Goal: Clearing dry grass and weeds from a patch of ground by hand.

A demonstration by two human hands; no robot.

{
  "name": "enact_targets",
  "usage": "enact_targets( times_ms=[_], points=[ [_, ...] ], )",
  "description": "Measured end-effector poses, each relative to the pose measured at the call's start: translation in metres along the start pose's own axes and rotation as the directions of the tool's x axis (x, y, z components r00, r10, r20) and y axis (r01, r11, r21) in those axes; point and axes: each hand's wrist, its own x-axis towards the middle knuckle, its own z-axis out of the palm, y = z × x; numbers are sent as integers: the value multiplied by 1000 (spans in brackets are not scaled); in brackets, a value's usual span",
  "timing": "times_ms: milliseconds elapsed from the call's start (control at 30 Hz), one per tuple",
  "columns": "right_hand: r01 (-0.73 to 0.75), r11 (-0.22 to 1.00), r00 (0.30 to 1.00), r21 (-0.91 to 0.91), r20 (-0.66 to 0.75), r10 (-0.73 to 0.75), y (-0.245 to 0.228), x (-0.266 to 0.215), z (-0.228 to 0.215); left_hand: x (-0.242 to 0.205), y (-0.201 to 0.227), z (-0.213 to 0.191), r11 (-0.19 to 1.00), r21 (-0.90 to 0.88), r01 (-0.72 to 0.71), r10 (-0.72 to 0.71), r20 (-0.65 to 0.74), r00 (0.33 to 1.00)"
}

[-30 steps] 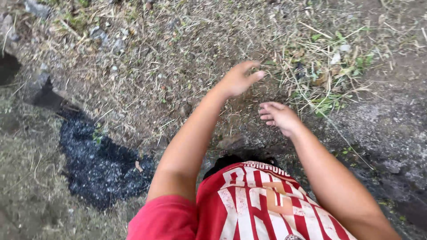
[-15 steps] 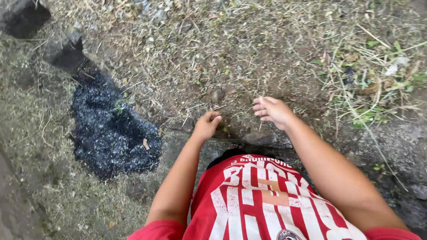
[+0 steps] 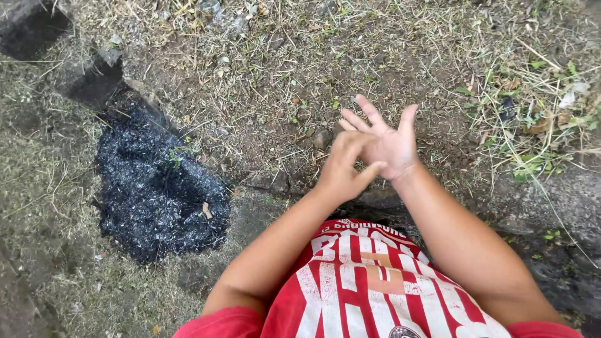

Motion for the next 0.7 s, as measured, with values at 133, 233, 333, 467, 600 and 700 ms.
enact_targets(
  times_ms=[133, 233, 333, 467, 600, 700],
  points=[
    [-13, 969, 979, 246, 198, -37, 8, -7, 2, 8, 25, 4, 999, -22, -29, 30, 84, 996],
    [-51, 891, 941, 451, 319, -108, 7, -11, 13, 11, 33, 7, 995, -96, 11, -4, 70, 998],
    [-10, 895, 951, 445, 282, -129, 7, -15, 20, 10, 37, 10, 993, -113, -31, 28, -27, 999],
    [49, 942, 959, 331, 247, -136, 8, -19, 26, 11, 40, 10, 987, -156, 24, -29, -29, 999],
    [91, 967, 960, 238, 238, -149, 11, -23, 27, 11, 43, 6, 978, -192, 86, -84, 18, 996],
    [14, 879, 944, 476, 285, -170, 13, -25, 28, 10, 44, 6, 972, -218, 87, -83, 28, 996]
  ],
)
